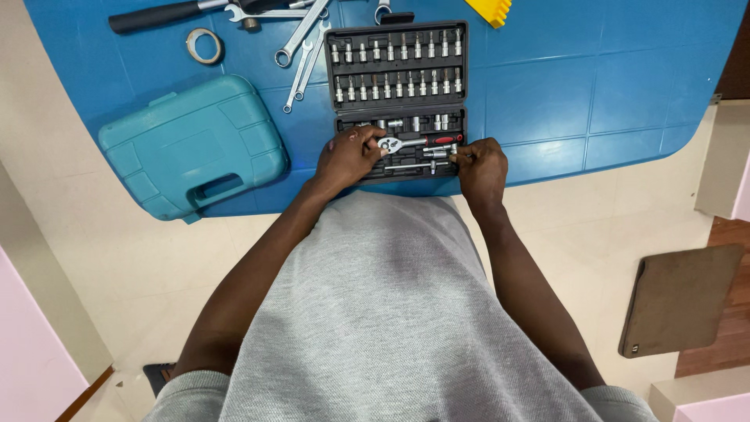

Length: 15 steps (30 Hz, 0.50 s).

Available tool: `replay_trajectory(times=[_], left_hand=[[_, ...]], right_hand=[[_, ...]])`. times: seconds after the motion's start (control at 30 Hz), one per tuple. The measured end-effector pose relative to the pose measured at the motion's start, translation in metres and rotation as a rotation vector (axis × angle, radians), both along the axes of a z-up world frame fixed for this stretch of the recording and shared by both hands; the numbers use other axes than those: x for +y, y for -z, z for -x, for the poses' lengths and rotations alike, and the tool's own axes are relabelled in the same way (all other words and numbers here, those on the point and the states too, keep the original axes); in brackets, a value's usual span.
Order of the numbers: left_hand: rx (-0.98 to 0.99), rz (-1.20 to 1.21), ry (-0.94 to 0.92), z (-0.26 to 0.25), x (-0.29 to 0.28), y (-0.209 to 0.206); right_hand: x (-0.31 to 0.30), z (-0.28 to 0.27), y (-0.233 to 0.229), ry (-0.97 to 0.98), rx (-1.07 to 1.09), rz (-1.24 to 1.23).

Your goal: The person places various hand tools into a plastic storage case. The person picks up pliers, a hammer, and a utility knife from a table and positions them into their dedicated slots inside the open case.

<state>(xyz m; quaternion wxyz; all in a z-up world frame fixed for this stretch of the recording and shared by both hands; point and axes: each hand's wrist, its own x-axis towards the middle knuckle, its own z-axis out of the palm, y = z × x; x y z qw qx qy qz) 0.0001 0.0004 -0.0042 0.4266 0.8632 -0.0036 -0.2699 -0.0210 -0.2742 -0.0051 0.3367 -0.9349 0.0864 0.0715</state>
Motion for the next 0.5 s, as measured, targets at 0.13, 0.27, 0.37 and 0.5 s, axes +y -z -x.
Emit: replay_trajectory(times=[0.13,0.27,0.37,0.5], left_hand=[[-0.016,0.047,-0.039,0.002,0.004,-0.004],[-0.130,0.065,-0.165,0.013,0.017,-0.009],[-0.197,-0.011,-0.376,0.024,0.030,-0.005],[-0.107,-0.113,-0.395,0.036,0.037,0.013]], right_hand=[[0.001,0.000,-0.007,0.003,-0.016,-0.024],[-0.002,0.002,-0.008,0.071,-0.025,-0.037],[-0.009,0.006,0.004,0.192,-0.067,-0.143],[-0.023,0.005,0.030,0.166,-0.117,-0.166]])
